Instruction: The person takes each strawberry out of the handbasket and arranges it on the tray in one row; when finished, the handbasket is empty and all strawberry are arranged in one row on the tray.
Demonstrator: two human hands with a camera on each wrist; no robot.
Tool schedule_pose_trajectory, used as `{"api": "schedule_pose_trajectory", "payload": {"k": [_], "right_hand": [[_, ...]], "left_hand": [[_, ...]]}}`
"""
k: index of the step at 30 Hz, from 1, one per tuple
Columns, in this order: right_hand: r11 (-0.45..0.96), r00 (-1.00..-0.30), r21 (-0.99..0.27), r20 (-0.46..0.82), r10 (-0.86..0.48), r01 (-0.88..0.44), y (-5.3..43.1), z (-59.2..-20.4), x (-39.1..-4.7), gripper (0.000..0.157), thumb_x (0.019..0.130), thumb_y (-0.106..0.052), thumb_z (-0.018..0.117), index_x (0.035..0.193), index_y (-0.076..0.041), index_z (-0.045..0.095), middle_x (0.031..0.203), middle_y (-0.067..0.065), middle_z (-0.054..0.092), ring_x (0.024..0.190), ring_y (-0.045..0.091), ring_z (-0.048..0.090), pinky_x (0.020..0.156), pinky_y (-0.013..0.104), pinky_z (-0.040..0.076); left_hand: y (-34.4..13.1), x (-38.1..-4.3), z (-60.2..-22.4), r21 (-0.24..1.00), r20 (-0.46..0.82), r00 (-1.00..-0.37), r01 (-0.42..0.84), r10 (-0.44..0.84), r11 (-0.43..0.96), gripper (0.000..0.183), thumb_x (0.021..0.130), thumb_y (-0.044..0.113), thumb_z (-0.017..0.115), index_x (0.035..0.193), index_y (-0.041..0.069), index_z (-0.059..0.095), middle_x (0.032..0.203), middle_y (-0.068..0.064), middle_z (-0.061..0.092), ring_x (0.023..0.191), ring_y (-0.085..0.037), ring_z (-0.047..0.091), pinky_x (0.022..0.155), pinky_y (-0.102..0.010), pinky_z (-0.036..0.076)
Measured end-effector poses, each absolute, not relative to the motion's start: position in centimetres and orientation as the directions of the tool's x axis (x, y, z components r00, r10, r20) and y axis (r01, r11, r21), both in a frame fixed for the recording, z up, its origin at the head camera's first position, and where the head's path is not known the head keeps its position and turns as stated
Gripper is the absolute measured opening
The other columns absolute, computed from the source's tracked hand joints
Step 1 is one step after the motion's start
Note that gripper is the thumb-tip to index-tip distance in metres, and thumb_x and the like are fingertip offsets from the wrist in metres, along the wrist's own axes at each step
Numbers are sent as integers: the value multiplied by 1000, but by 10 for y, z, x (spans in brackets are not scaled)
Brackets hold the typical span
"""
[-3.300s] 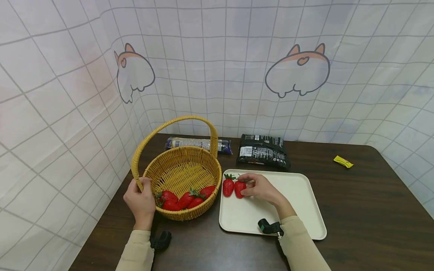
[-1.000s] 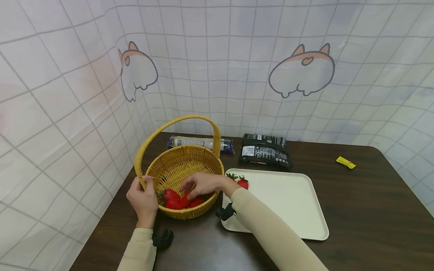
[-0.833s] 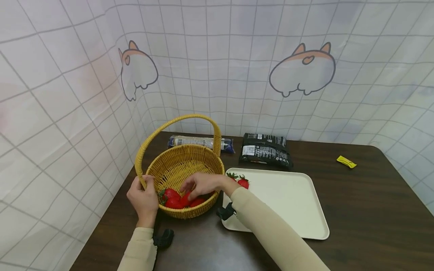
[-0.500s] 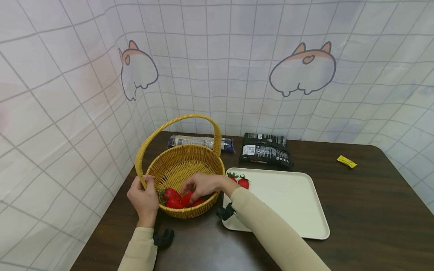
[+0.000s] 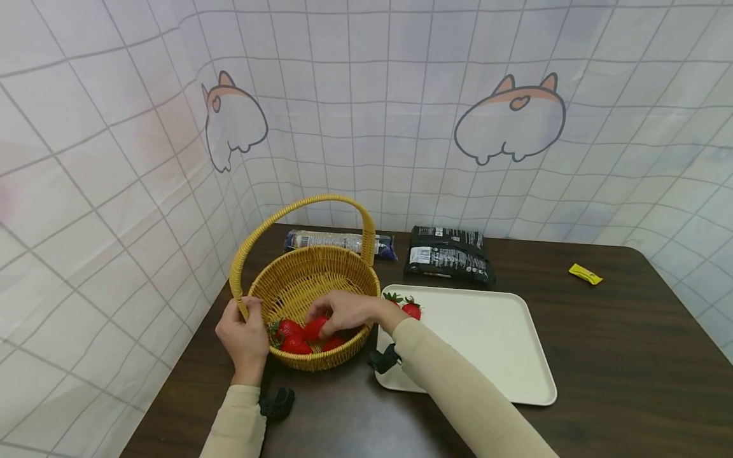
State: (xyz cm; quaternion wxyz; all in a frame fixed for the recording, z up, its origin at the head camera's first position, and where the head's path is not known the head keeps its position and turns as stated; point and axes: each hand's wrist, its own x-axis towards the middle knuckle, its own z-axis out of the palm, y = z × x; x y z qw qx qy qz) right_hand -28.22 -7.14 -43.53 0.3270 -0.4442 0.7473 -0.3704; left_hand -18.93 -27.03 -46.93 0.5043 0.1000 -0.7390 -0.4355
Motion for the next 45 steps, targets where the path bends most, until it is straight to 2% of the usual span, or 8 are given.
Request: {"api": "schedule_pose_trajectory", "payload": {"k": [10, 17, 20, 24, 27, 35, 38, 45], "right_hand": [[258, -482, -880, -38, -875, -399, -58, -430, -281, 37, 84, -10, 69, 121, -10, 67, 116, -4, 64, 100, 12, 57, 83, 27, 50], [227, -609, -887, 74, -790, -401, -41, -425, -268, 41, 88, -18, 69, 128, -14, 62, 125, 2, 62, 113, 11, 53, 96, 32, 43], [169, -647, -920, 109, -754, -352, -31, -425, -262, 40, 89, -16, 69, 128, -16, 62, 125, 2, 61, 110, 13, 55, 93, 33, 45], [130, -700, -948, 117, -704, -290, -17, -428, -255, 35, 89, -13, 68, 124, -15, 63, 123, 2, 60, 92, 13, 57, 73, 29, 50], [135, -741, -955, 111, -662, -263, -6, -429, -250, 32, 88, -12, 68, 120, -16, 65, 120, 3, 60, 88, 14, 59, 68, 28, 51], [134, -814, -957, 141, -563, -258, 27, -425, -244, 30, 91, -14, 68, 121, -14, 66, 124, 2, 60, 104, 22, 54, 81, 36, 46], [118, -839, -965, 141, -525, -236, 40, -426, -246, 34, 91, -13, 68, 124, -11, 64, 123, 4, 62, 103, 23, 56, 86, 38, 47], [73, -878, -981, 126, -461, -180, 72, -430, -249, 37, 90, -5, 65, 126, -4, 57, 123, 14, 58, 95, 23, 60, 84, 35, 53]], "left_hand": [[-265, -192, -471, 739, 665, -470, 303, -580, 602, 18, 91, -2, 61, 76, 2, 70, 56, -1, 50, 45, -8, 33, 44, -22, 25], [-265, -191, -472, 739, 666, -479, 321, -572, 592, 17, 90, -2, 62, 76, 2, 70, 57, -1, 50, 44, -9, 31, 44, -22, 24], [-266, -190, -471, 740, 666, -475, 324, -575, 589, 17, 90, -3, 62, 76, 2, 70, 57, -1, 51, 44, -9, 31, 45, -22, 25], [-268, -188, -473, 745, 661, -467, 312, -587, 590, 18, 91, -2, 62, 75, 2, 70, 55, 1, 49, 42, -8, 30, 44, -22, 24], [-270, -186, -474, 750, 655, -464, 306, -596, 586, 19, 92, 0, 61, 75, 2, 70, 54, 2, 47, 42, -8, 29, 43, -22, 24], [-271, -187, -473, 756, 648, -463, 294, -605, 585, 20, 91, -1, 60, 75, 1, 70, 56, 2, 48, 43, -8, 30, 44, -22, 25], [-270, -188, -471, 753, 652, -460, 299, -603, 586, 20, 91, -1, 60, 74, 1, 70, 55, 1, 48, 43, -8, 30, 44, -22, 24], [-268, -190, -469, 747, 661, -452, 317, -599, 584, 19, 91, -1, 60, 74, 0, 70, 56, 0, 50, 44, -7, 31, 45, -21, 24]]}}
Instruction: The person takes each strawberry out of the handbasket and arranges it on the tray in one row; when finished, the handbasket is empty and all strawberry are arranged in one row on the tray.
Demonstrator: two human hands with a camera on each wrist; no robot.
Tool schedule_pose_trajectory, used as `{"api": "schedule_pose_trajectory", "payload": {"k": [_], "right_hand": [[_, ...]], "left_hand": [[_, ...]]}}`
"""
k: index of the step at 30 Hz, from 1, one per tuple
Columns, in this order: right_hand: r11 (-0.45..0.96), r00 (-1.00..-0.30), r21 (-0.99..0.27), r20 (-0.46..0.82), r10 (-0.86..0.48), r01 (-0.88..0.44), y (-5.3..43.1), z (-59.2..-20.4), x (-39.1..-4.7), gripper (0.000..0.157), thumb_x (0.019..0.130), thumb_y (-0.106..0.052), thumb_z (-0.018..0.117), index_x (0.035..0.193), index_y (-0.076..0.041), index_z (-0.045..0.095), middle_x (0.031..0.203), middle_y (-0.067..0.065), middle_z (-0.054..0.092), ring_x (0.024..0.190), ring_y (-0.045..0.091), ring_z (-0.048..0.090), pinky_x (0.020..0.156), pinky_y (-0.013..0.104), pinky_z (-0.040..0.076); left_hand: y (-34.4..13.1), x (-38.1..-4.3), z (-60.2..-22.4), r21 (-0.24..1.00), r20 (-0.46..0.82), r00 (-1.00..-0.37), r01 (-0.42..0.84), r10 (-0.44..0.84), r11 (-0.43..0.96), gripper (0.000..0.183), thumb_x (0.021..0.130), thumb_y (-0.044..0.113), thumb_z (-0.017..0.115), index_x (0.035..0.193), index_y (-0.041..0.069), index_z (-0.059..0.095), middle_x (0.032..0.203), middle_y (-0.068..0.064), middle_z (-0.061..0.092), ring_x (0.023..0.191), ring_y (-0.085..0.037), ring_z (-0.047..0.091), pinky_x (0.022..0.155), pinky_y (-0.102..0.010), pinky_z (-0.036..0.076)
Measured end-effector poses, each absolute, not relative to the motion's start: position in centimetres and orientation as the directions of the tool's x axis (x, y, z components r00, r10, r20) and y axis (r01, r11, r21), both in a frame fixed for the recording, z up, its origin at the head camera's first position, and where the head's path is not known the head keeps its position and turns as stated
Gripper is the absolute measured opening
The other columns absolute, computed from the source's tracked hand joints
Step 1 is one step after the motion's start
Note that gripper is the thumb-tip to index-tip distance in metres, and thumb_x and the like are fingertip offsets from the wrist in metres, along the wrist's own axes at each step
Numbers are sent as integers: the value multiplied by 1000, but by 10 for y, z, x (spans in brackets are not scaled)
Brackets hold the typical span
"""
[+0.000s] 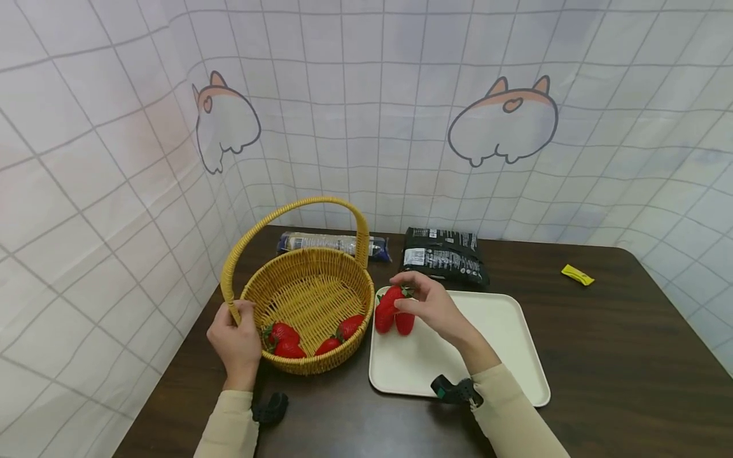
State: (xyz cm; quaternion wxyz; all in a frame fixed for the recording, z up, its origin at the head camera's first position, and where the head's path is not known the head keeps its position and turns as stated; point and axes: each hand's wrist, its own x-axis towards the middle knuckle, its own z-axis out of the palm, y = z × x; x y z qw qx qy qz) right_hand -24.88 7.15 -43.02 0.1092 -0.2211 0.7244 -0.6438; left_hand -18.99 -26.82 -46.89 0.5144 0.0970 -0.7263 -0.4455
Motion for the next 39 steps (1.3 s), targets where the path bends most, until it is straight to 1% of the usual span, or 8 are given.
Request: {"api": "schedule_pose_trajectory", "payload": {"k": [4, 9, 13, 17, 20, 29, 35, 39], "right_hand": [[81, -909, -986, 101, -405, -146, 86, -436, -253, 33, 90, -4, 63, 122, -1, 56, 118, 16, 58, 91, 24, 61, 87, 42, 53], [30, -941, -996, 67, -331, -81, 100, -451, -263, 32, 92, -2, 58, 123, 1, 54, 118, 17, 56, 100, 25, 60, 90, 41, 52], [-10, -926, -1000, 24, -376, -21, 112, -464, -268, 36, 96, 1, 53, 131, 4, 45, 124, 21, 50, 103, 25, 63, 90, 38, 52], [4, -908, -1000, 19, -418, -23, 123, -471, -270, 41, 98, 1, 50, 137, 7, 37, 128, 24, 44, 103, 26, 64, 89, 36, 52], [46, -922, -998, 28, -387, -49, 129, -473, -271, 43, 98, -1, 52, 137, 8, 37, 129, 25, 43, 102, 27, 62, 88, 37, 53], [200, -960, -980, -42, -278, -16, 145, -481, -271, 39, 93, -1, 58, 130, 4, 49, 123, 23, 51, 100, 27, 61, 80, 35, 56], [295, -938, -955, -89, -335, -14, 151, -480, -271, 41, 92, -3, 58, 132, 4, 47, 112, 21, 56, 88, 25, 61, 75, 37, 55], [334, -922, -941, -78, -378, -57, 151, -477, -272, 48, 91, -4, 60, 137, -1, 45, 109, 21, 56, 87, 27, 60, 74, 39, 54]], "left_hand": [[-270, -192, -469, 746, 663, -448, 324, -600, 582, 20, 91, -1, 60, 74, 1, 70, 58, 1, 52, 45, -7, 32, 47, -21, 26], [-273, -192, -471, 757, 649, -457, 309, -608, 576, 21, 93, 2, 60, 75, 1, 70, 59, 6, 52, 45, -7, 33, 47, -21, 26], [-273, -188, -474, 764, 640, -453, 294, -621, 574, 22, 93, 3, 59, 74, 2, 70, 59, 7, 51, 45, -7, 32, 47, -21, 26], [-273, -187, -474, 761, 643, -460, 297, -612, 576, 23, 94, 4, 58, 75, 1, 70, 56, 4, 48, 44, -7, 32, 47, -21, 26], [-272, -188, -473, 764, 639, -469, 294, -610, 575, 22, 94, 4, 58, 75, 2, 70, 55, 2, 48, 44, -7, 32, 46, -21, 27], [-269, -188, -474, 754, 649, -461, 286, -605, 591, 19, 90, -1, 60, 75, 1, 71, 57, 3, 50, 45, -7, 33, 46, -21, 26], [-268, -189, -472, 748, 657, -450, 285, -605, 600, 19, 89, -2, 61, 74, 3, 71, 53, 4, 49, 42, -5, 29, 43, -21, 24], [-268, -190, -471, 753, 651, -455, 284, -608, 594, 20, 90, -2, 60, 73, 3, 71, 52, 4, 48, 41, -5, 29, 43, -21, 24]]}}
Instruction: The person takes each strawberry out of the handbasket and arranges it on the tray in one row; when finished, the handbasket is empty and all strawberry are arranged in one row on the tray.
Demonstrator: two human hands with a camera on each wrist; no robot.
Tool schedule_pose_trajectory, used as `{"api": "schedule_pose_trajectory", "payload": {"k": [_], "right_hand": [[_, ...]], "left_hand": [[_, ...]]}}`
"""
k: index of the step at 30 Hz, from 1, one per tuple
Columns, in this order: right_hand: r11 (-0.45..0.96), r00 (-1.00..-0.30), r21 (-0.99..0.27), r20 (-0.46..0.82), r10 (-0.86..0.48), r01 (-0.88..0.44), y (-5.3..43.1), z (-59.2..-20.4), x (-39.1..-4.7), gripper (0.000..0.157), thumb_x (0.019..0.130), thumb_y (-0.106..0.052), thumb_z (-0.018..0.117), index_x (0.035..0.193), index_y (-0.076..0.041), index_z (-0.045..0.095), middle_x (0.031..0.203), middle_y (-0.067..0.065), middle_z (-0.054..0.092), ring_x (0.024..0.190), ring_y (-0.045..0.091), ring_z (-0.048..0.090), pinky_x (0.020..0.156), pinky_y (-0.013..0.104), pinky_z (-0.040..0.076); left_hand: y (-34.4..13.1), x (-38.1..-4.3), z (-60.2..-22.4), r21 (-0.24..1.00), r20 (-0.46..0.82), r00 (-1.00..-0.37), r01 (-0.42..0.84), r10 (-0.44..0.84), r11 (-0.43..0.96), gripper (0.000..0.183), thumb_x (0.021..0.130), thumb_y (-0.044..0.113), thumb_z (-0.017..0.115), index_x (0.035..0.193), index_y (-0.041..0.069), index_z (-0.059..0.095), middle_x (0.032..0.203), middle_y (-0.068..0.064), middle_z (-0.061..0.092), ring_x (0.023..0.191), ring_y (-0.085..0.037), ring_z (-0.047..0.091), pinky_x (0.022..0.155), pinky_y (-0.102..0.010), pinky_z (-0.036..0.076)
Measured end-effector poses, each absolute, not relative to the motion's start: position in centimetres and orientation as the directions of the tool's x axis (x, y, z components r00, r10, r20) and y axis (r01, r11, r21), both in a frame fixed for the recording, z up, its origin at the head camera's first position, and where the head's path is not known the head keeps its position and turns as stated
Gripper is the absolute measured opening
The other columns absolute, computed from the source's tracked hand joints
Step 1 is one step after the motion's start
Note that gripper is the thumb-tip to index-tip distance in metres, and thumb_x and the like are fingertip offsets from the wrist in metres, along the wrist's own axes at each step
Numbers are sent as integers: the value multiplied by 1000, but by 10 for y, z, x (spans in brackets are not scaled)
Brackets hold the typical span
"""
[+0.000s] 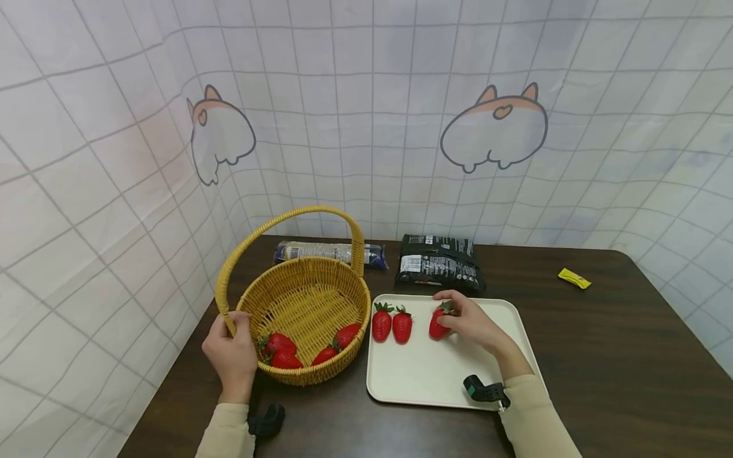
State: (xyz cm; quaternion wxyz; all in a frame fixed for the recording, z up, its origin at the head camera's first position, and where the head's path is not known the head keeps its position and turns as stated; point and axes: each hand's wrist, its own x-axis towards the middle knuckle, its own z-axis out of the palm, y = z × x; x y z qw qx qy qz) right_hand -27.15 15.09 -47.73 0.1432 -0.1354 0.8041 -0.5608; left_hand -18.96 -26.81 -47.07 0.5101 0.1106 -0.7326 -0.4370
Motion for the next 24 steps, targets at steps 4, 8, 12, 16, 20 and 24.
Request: {"api": "schedule_pose_trajectory", "payload": {"k": [4, 8, 12, 16, 20, 24], "right_hand": [[449, -922, -877, -18, -387, -171, 148, -477, -273, 55, 91, -8, 64, 142, -8, 44, 112, 19, 57, 90, 26, 59, 72, 36, 50], [521, -930, -821, 31, -367, -233, 146, -479, -274, 55, 88, -10, 69, 140, -7, 48, 119, 19, 57, 93, 27, 62, 70, 34, 49], [520, -940, -826, 32, -339, -215, 145, -483, -275, 50, 85, -6, 72, 131, -4, 55, 117, 19, 59, 91, 26, 63, 65, 33, 50], [530, -944, -822, 29, -327, -209, 145, -482, -275, 39, 83, -6, 73, 120, -3, 62, 110, 15, 64, 84, 22, 62, 63, 33, 48], [532, -946, -821, 30, -322, -207, 144, -482, -273, 34, 82, -6, 73, 116, -3, 65, 108, 14, 65, 85, 23, 63, 66, 32, 48], [537, -941, -811, 50, -334, -234, 142, -481, -272, 33, 83, -4, 73, 115, -2, 67, 112, 15, 63, 90, 25, 64, 72, 32, 50]], "left_hand": [[-269, -190, -471, 759, 644, -463, 282, -609, 587, 19, 90, -2, 61, 74, 3, 70, 53, 4, 48, 43, -5, 30, 44, -21, 24], [-268, -190, -470, 755, 649, -460, 295, -606, 585, 19, 89, -2, 61, 74, 3, 71, 54, 4, 49, 42, -6, 29, 43, -21, 23], [-268, -189, -470, 753, 653, -458, 306, -603, 582, 19, 90, -1, 62, 74, 3, 70, 54, 5, 49, 42, -6, 29, 42, -20, 23], [-268, -189, -469, 755, 652, -460, 311, -603, 578, 19, 90, 0, 62, 74, 4, 71, 54, 6, 49, 42, -5, 29, 42, -20, 23], [-267, -189, -469, 756, 650, -462, 316, -603, 574, 19, 90, -1, 62, 74, 4, 71, 55, 6, 51, 42, -5, 29, 42, -20, 23], [-268, -188, -470, 757, 648, -463, 308, -605, 576, 18, 89, -2, 62, 74, 3, 71, 55, 6, 50, 42, -6, 28, 42, -21, 22]]}}
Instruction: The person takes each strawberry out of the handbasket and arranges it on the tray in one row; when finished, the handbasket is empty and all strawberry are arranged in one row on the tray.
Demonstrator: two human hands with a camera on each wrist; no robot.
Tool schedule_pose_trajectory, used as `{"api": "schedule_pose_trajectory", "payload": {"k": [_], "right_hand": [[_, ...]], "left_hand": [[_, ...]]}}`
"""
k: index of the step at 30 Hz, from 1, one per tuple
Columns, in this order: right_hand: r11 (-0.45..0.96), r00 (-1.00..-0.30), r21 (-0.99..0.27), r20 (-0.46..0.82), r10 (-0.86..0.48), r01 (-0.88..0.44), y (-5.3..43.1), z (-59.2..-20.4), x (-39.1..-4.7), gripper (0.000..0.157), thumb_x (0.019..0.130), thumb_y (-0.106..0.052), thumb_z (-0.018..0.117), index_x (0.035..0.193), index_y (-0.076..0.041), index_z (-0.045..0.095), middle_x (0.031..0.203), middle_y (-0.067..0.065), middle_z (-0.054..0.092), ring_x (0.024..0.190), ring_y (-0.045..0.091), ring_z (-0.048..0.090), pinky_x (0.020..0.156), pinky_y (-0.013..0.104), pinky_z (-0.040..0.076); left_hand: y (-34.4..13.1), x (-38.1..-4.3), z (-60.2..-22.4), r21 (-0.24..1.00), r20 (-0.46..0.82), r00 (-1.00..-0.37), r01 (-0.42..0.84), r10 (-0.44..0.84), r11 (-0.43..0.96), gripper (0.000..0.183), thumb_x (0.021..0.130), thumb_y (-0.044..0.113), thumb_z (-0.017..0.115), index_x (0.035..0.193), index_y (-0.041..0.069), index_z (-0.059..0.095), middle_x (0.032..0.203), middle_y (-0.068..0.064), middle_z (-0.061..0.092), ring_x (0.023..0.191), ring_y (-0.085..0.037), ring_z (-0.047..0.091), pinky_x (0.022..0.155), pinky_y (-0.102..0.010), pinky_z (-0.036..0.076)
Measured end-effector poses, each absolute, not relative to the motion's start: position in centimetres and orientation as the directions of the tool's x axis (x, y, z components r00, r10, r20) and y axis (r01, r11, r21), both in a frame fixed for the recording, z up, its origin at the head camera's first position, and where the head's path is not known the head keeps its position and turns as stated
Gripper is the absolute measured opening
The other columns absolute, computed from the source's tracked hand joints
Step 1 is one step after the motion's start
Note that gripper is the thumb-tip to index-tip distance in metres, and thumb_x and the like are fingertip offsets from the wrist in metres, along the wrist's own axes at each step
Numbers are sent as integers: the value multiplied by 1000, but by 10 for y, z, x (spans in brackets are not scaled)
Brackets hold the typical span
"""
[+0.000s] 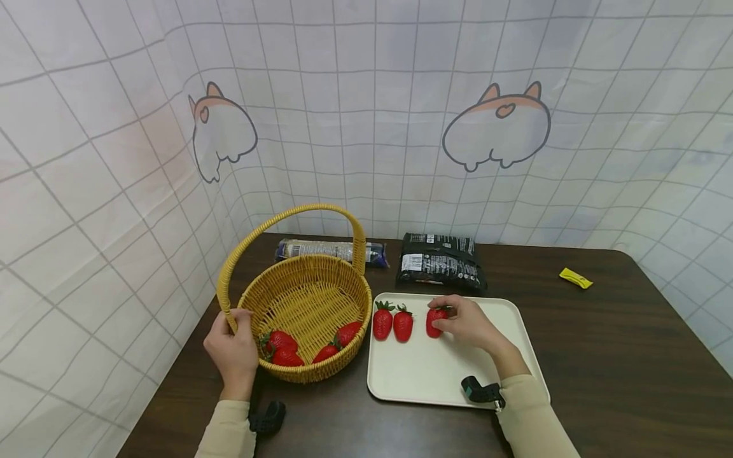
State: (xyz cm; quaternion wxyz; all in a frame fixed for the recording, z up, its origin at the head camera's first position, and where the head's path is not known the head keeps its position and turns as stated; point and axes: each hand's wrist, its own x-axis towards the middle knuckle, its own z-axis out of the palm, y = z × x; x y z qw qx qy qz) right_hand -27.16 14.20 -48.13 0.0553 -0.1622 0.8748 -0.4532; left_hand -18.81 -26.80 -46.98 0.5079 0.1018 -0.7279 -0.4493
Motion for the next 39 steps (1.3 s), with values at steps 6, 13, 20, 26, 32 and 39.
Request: {"api": "schedule_pose_trajectory", "payload": {"k": [6, 13, 20, 26, 32, 39], "right_hand": [[540, -927, -788, 100, -361, -296, 139, -479, -270, 31, 84, -1, 71, 114, -1, 68, 112, 16, 56, 91, 27, 61, 74, 33, 48], [496, -921, -827, 61, -386, -263, 136, -480, -270, 32, 84, -2, 72, 116, -4, 67, 113, 14, 64, 93, 27, 65, 72, 33, 51], [495, -930, -838, 38, -365, -229, 132, -483, -270, 30, 84, -6, 73, 114, -8, 69, 114, 11, 68, 93, 25, 66, 72, 33, 52], [497, -935, -841, 30, -355, -215, 130, -483, -270, 29, 84, -7, 74, 113, -8, 69, 112, 11, 68, 91, 23, 66, 67, 33, 51], [496, -930, -837, 41, -364, -232, 129, -485, -270, 30, 84, -7, 74, 113, -8, 69, 114, 11, 68, 91, 24, 66, 67, 33, 51], [466, -918, -850, 51, -393, -247, 128, -486, -270, 33, 83, -4, 73, 115, -6, 67, 116, 13, 67, 95, 27, 67, 70, 33, 51]], "left_hand": [[-268, -188, -470, 760, 644, -466, 303, -606, 575, 18, 89, -3, 61, 74, 2, 71, 55, 6, 51, 42, -6, 28, 43, -21, 23], [-268, -189, -470, 764, 640, -468, 307, -609, 567, 19, 90, -2, 61, 74, 1, 70, 60, -7, 61, 42, -6, 30, 43, -21, 23], [-268, -189, -470, 760, 645, -469, 306, -604, 574, 18, 90, -2, 60, 75, 0, 70, 60, -8, 60, 42, -7, 30, 42, -21, 23], [-269, -190, -471, 754, 651, -459, 299, -604, 585, 18, 89, -3, 61, 74, 0, 70, 56, 5, 53, 41, -7, 28, 41, -21, 22], [-269, -189, -470, 754, 652, -461, 306, -602, 582, 18, 89, -3, 61, 74, -1, 70, 60, 7, 55, 42, -7, 29, 42, -21, 22], [-269, -190, -471, 756, 649, -464, 306, -603, 579, 19, 90, -3, 61, 74, 0, 70, 59, 3, 56, 42, -7, 29, 42, -21, 23]]}}
